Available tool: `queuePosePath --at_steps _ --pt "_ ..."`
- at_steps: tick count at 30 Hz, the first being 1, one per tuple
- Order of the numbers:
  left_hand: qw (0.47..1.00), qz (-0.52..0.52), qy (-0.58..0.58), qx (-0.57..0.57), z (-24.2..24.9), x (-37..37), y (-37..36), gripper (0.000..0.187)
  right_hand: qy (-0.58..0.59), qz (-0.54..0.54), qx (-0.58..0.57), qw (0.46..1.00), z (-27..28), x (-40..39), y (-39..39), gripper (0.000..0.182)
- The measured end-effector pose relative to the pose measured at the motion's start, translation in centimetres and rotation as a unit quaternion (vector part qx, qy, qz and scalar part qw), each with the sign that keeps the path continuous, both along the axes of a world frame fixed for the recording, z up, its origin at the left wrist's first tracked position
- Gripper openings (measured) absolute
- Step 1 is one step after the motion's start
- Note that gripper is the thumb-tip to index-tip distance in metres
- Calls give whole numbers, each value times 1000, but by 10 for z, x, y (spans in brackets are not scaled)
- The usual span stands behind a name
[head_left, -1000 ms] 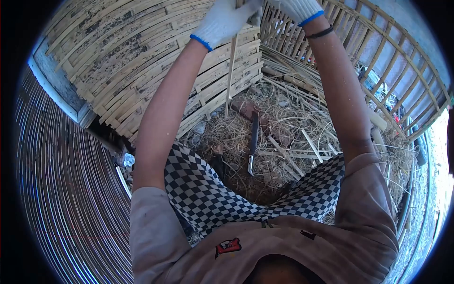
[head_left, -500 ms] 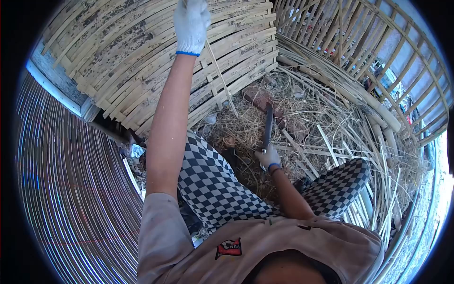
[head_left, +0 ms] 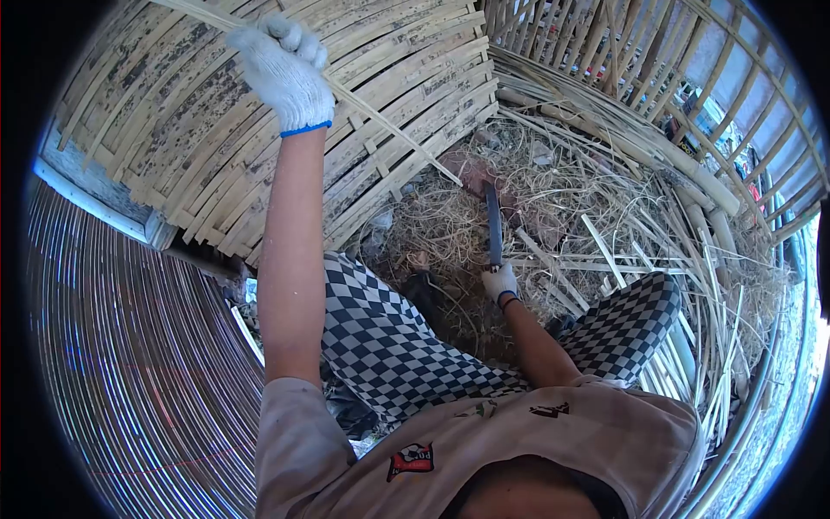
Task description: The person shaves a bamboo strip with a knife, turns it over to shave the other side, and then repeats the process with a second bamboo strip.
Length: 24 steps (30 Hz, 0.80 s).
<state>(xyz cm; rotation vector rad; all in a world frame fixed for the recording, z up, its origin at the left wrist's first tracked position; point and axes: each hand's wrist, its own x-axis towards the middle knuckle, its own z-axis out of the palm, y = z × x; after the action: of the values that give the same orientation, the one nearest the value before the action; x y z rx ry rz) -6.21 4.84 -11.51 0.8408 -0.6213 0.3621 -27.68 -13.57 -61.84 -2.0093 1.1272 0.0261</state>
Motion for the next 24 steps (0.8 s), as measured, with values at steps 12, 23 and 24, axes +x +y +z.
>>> queuePosePath --at_steps 12,23,24 --pt "997 -61 -47 -28 8 2 9 80 -250 41 13 967 60 14 -24 33" --pt "994 -84 45 -54 -21 17 -18 69 -230 15 -29 973 43 18 -47 28" --pt "995 -86 24 -37 -18 19 -22 69 -258 24 -57 964 40 21 -49 28"
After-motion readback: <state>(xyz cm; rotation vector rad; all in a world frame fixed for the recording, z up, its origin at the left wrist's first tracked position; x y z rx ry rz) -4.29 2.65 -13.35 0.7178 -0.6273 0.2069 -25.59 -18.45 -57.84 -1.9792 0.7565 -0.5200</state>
